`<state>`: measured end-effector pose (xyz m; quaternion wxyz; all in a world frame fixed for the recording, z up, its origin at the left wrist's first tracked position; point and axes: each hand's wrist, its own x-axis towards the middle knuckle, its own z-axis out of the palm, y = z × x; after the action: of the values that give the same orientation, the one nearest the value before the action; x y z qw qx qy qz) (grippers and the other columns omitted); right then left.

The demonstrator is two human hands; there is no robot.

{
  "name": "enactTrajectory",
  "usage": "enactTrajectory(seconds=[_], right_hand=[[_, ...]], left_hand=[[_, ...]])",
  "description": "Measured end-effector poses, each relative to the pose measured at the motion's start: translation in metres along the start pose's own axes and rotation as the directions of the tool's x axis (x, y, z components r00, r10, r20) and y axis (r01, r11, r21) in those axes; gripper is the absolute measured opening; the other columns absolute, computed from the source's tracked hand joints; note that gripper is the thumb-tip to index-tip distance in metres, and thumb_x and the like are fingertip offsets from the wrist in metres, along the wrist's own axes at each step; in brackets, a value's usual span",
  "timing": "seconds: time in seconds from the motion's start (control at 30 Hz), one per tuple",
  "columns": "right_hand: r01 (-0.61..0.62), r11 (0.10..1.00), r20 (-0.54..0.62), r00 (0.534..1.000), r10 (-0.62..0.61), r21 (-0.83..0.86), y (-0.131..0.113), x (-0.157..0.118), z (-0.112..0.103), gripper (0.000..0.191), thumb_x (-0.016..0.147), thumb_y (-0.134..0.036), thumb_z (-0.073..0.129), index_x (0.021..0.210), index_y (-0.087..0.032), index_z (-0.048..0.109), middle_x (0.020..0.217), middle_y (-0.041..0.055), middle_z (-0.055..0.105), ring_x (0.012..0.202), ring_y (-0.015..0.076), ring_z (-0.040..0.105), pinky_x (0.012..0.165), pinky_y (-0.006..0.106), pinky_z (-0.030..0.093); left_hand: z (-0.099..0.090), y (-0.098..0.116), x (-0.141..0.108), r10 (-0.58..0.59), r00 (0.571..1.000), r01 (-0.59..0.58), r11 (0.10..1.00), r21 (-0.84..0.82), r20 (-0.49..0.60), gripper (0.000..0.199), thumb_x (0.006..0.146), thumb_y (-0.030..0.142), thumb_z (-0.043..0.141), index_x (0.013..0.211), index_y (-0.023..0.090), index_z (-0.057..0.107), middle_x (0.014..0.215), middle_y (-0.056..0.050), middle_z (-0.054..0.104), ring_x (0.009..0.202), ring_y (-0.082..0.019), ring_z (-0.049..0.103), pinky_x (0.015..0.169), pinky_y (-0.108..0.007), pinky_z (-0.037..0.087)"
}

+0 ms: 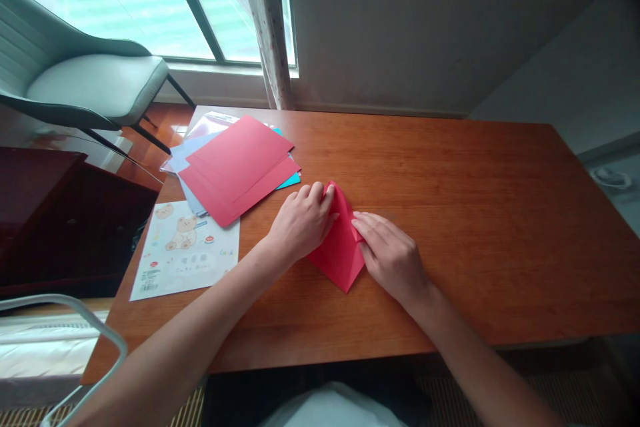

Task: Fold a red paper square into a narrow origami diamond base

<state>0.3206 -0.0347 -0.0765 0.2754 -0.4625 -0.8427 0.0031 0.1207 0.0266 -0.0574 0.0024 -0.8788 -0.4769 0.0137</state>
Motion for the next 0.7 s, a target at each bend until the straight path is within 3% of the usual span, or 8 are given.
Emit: enactTrajectory(seconds=[0.2, 0.57, 0.7], right_hand=[[0.162, 0.985, 0.034, 0.986, -0.164, 0.059, 0.005, -0.002, 0.0, 0.036, 0.093, -0.003, 0.053, 0.125, -0.011, 0.067, 0.132, 0.0159, 0.068, 0.129, 0.0275, 0.06, 0.107, 0.041, 0.054], [0.236, 0.968, 0.101, 0.964, -0.244, 0.084, 0.009, 0.001, 0.002, 0.032, 0.096, -0.008, 0.054, 0.125, -0.012, 0.067, 0.133, 0.0163, 0.067, 0.132, 0.0293, 0.057, 0.105, 0.045, 0.054], [0.26, 0.962, 0.102, 0.958, -0.267, 0.081, 0.007, 0.002, 0.003, 0.03, 0.095, -0.009, 0.055, 0.122, -0.011, 0.068, 0.131, 0.0164, 0.068, 0.131, 0.0305, 0.058, 0.105, 0.047, 0.054]], left_hand=[[-0.001, -0.005, 0.004, 0.067, 0.998, -0.068, 0.996, 0.052, 0.02, 0.049, 0.104, 0.027, 0.029, 0.142, 0.0, 0.044, 0.118, -0.021, 0.059, 0.103, -0.028, 0.054, 0.087, -0.04, 0.047], [0.003, -0.006, 0.004, 0.071, 0.997, -0.071, 0.997, -0.016, 0.002, 0.048, 0.104, 0.027, 0.031, 0.144, 0.003, 0.043, 0.129, -0.022, 0.056, 0.107, -0.029, 0.053, 0.088, -0.041, 0.046], [0.001, -0.006, 0.005, 0.047, 0.999, -0.047, 0.999, -0.016, 0.024, 0.053, 0.104, 0.029, 0.03, 0.147, -0.001, 0.038, 0.12, -0.023, 0.058, 0.105, -0.03, 0.054, 0.087, -0.042, 0.046]])
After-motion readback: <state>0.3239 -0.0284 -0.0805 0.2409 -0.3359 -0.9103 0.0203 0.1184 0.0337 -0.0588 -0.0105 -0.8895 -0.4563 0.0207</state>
